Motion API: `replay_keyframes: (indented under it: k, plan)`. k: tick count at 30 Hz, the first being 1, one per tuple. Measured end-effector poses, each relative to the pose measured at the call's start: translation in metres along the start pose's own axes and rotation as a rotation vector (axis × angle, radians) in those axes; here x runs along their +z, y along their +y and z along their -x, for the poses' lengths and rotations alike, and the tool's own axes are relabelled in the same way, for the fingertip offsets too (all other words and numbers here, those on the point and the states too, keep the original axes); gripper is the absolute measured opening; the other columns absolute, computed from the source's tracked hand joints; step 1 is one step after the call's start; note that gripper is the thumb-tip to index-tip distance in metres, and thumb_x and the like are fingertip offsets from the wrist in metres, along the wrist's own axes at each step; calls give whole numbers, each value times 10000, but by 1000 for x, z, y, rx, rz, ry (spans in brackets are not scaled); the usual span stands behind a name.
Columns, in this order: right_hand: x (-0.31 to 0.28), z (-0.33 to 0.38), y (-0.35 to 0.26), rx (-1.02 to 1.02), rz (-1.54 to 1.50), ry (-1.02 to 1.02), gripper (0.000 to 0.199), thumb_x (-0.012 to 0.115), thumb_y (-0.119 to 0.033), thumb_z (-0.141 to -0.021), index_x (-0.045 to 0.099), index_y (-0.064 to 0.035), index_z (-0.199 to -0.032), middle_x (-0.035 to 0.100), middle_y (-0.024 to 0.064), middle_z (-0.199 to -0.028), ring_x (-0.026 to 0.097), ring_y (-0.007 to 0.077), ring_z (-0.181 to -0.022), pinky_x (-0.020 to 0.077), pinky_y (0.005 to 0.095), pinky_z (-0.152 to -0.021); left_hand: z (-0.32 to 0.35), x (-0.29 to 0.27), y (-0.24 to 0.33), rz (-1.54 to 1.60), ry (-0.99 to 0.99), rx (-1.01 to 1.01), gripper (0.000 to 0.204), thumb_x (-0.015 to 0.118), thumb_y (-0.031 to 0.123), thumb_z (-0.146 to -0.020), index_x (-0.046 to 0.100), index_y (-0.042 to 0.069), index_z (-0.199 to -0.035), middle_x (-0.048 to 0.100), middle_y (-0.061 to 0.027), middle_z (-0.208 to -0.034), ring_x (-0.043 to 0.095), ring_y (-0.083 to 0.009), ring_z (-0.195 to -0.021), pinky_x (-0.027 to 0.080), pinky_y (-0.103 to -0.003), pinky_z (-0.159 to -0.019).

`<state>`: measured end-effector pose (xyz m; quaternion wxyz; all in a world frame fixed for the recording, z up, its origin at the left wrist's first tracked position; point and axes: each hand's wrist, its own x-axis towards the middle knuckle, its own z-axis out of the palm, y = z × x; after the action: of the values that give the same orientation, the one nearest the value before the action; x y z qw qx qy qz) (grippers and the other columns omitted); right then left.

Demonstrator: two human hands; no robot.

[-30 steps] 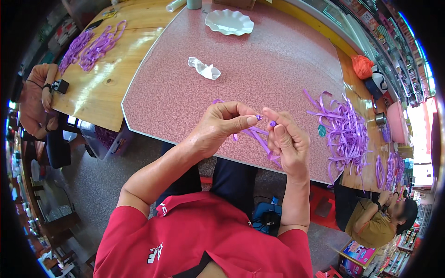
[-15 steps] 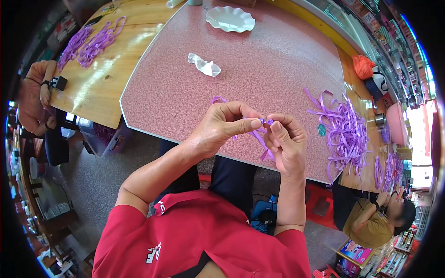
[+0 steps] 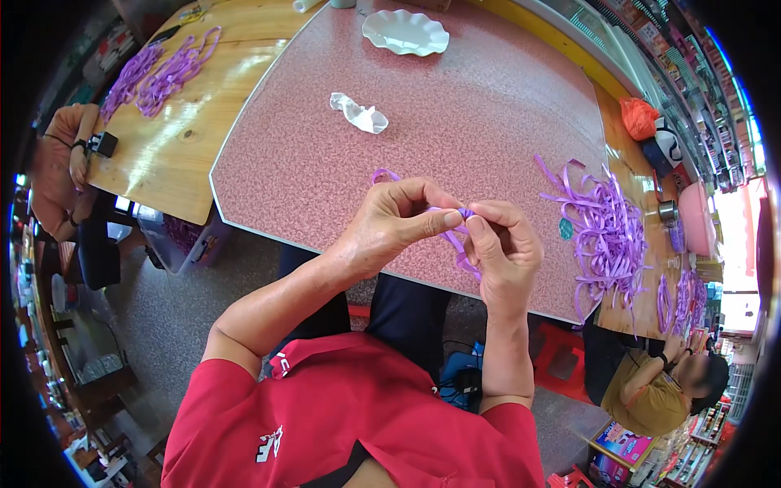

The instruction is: Tie or assemble several purple ribbons into specific knots or patterns.

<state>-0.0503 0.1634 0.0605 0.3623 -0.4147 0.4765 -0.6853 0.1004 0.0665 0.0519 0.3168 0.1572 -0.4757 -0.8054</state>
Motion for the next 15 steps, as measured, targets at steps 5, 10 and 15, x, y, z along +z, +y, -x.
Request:
replay_keyframes:
  k: [5, 10, 15]
  plan:
    - [3, 1, 0, -332, 389, 16, 159, 691, 65, -895, 676, -8, -1036, 632, 69, -1041, 617, 78, -856, 507, 201, -689, 1, 1, 0, -100, 23, 17, 78, 719, 83, -922, 682, 36, -972, 644, 10, -945, 591, -72, -921, 469, -257, -834]
    - [2, 2, 0, -346, 428, 15, 166, 681, 57, -903, 679, -9, -1055, 637, 78, -1058, 613, 91, -868, 502, 212, -724, 2, -3, -4, -143, -3, 54, 166, 722, 140, -935, 676, 9, -1026, 694, -26, -954, 629, -64, -902, 528, -236, -783]
    - [-5, 3, -1, -379, 528, -28, 168, 694, 60, -891, 695, -14, -1042, 642, 81, -1040, 607, 86, -846, 492, 207, -676, 2, 1, -3, -129, 17, 82, 153, 722, 139, -936, 681, 13, -1013, 685, -10, -923, 605, -42, -855, 506, -216, -731]
